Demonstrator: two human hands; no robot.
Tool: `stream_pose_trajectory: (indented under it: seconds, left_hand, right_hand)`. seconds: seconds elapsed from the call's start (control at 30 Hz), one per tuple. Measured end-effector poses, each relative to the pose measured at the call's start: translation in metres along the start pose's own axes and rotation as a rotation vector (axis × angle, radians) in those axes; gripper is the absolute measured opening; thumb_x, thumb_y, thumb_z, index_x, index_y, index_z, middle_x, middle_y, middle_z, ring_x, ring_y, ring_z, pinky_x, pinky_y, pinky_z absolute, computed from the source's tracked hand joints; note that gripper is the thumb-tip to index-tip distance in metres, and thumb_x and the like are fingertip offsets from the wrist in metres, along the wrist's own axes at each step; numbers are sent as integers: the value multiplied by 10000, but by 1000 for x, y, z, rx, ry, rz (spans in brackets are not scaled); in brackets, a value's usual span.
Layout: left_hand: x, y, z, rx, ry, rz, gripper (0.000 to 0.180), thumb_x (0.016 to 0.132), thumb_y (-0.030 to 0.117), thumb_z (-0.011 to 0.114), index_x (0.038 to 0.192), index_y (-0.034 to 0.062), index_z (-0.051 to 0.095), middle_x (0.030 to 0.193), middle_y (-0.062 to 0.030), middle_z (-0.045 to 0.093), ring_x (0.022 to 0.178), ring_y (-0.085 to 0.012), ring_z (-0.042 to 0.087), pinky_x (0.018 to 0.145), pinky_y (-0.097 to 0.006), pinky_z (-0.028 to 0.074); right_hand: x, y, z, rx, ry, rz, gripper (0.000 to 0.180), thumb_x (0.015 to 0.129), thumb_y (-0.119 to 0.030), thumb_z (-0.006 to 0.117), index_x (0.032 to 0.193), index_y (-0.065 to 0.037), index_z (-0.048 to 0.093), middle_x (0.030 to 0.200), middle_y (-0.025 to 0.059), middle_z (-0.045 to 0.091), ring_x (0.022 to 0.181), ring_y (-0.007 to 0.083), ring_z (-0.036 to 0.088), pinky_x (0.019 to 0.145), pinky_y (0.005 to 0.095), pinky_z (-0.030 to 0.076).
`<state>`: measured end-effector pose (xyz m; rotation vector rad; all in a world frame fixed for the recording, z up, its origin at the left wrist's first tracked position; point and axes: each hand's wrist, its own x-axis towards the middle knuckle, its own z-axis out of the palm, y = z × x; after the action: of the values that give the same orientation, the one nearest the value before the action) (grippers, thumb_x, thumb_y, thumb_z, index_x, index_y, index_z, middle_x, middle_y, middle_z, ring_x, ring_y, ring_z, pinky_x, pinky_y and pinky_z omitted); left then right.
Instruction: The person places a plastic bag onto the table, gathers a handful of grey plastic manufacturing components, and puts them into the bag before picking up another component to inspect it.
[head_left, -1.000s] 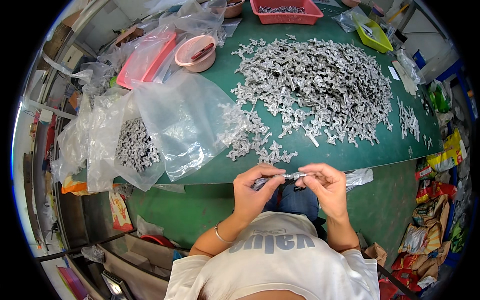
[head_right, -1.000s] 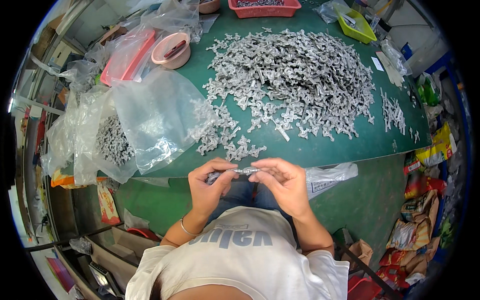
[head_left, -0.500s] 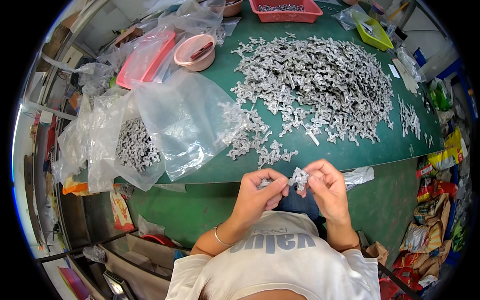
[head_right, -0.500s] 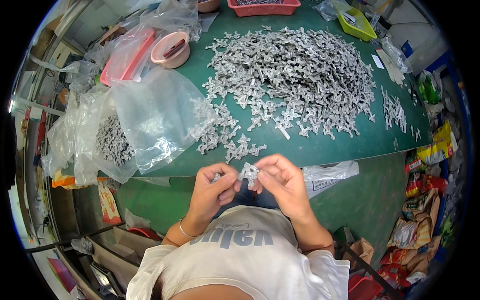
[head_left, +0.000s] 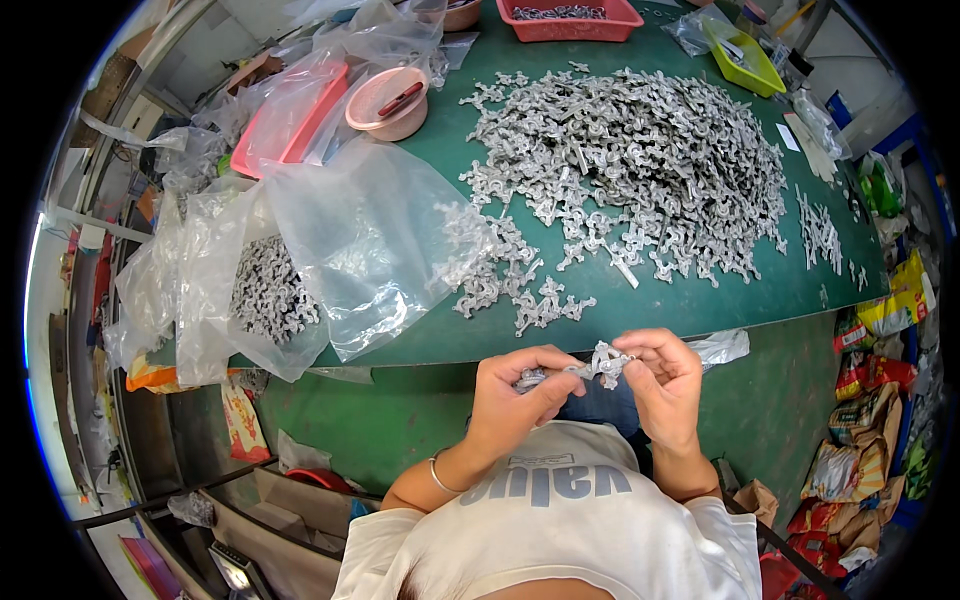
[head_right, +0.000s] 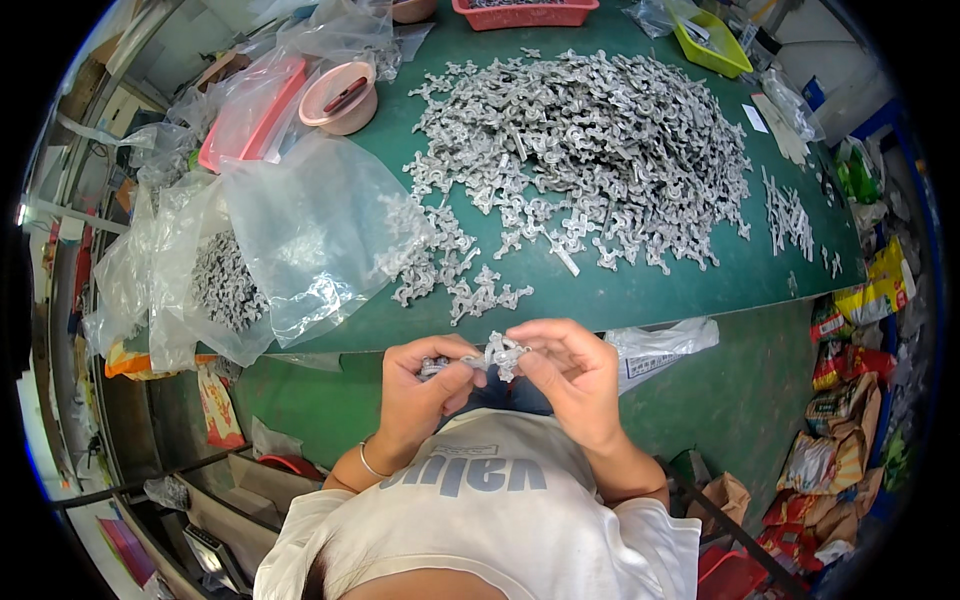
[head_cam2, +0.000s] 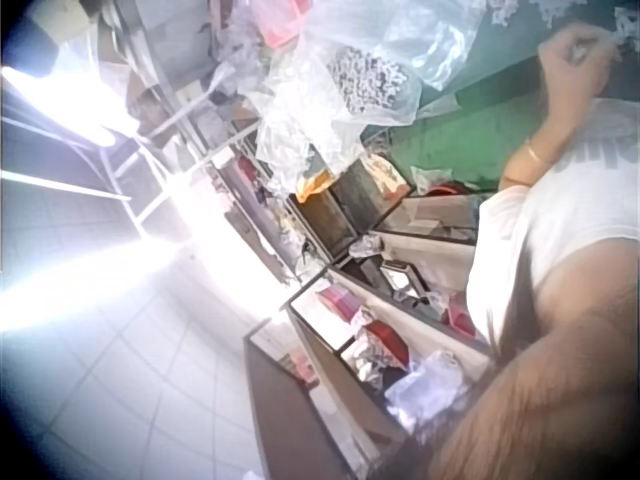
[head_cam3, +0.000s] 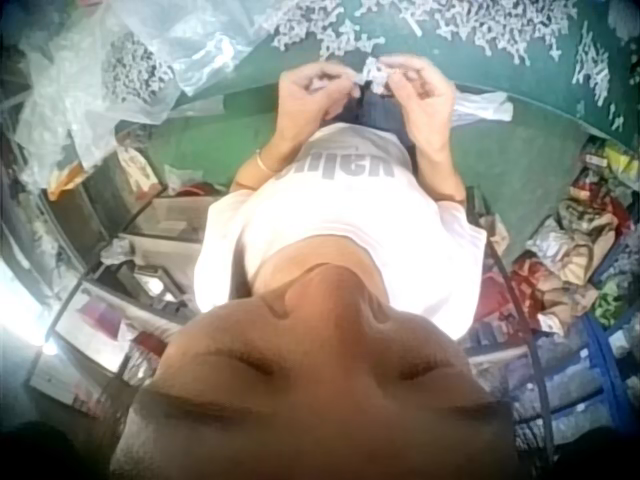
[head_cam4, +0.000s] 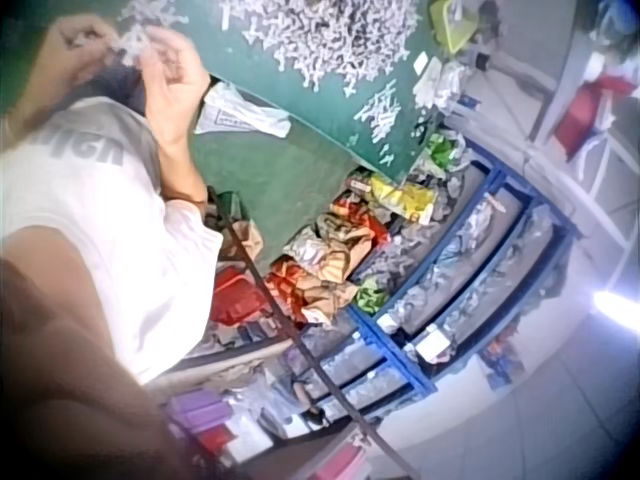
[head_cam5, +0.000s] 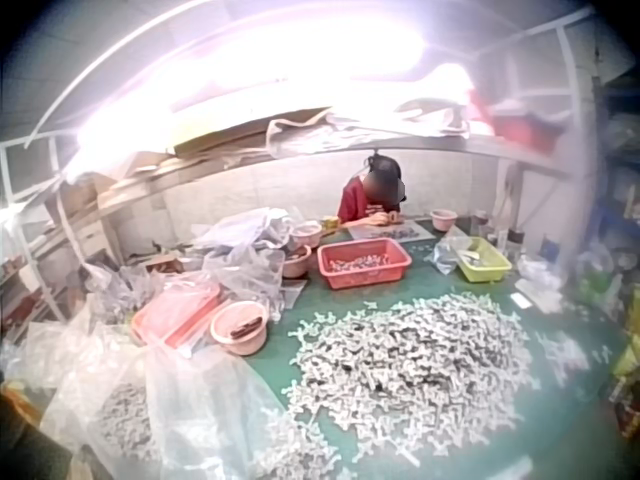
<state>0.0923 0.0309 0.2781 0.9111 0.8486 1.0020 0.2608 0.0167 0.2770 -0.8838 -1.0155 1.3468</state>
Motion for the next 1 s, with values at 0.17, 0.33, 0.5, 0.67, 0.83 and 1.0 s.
stream_pose_trajectory:
  seconds: [0.17, 0.33, 0.5, 0.67, 0.83, 1.0]
  left_hand:
    - [-1, 1, 0, -123, -26, -62, 109, 800, -19, 497, 842, -74, 582, 716, -126, 563, 450, -63, 399, 377, -183, 287]
    - [-1, 4, -3, -136, -98, -104, 82, 803, 8, 541, 828, -53, 589, 720, -92, 574, 454, -43, 398, 390, -177, 292]
    - [-4, 8, -2, -146, -213, -221, 55, 787, 20, 598, 817, -26, 603, 719, -33, 578, 471, -23, 413, 415, -168, 299]
    - [-5, 11, 2, -19, -243, -194, 80, 734, 6, 658, 794, -8, 606, 696, -2, 550, 510, -14, 416, 445, -172, 305]
    - [-5, 14, 3, 27, -264, -193, 87, 729, 13, 666, 787, -5, 604, 699, 0, 553, 582, -36, 450, 516, -188, 352]
    - [-6, 14, 2, 100, -269, -125, 82, 730, 16, 663, 785, -3, 606, 708, -6, 565, 636, -53, 478, 571, -202, 383]
  right_hand:
    - [-2, -3, 4, 20, -35, -73, 144, 821, 37, 524, 961, 66, 540, 917, 137, 589, 823, 139, 576, 715, 238, 462]
    - [-4, -9, 6, -55, -9, -82, 147, 821, 39, 517, 962, 70, 549, 889, 117, 580, 820, 143, 562, 727, 238, 439]
    - [-2, -8, 2, 38, -53, -61, 151, 830, 13, 513, 961, 73, 557, 875, 106, 572, 796, 128, 526, 721, 234, 407]
    - [1, -12, 1, 10, -138, -61, 168, 834, 5, 485, 968, 69, 563, 877, 96, 572, 787, 112, 503, 693, 238, 388]
    - [3, -11, 2, 76, -152, 5, 174, 835, -9, 481, 965, 67, 568, 874, 89, 575, 785, 108, 503, 699, 237, 386]
    - [3, -12, 2, 106, -164, 14, 169, 836, -15, 486, 959, 61, 572, 867, 86, 576, 790, 108, 508, 699, 238, 387]
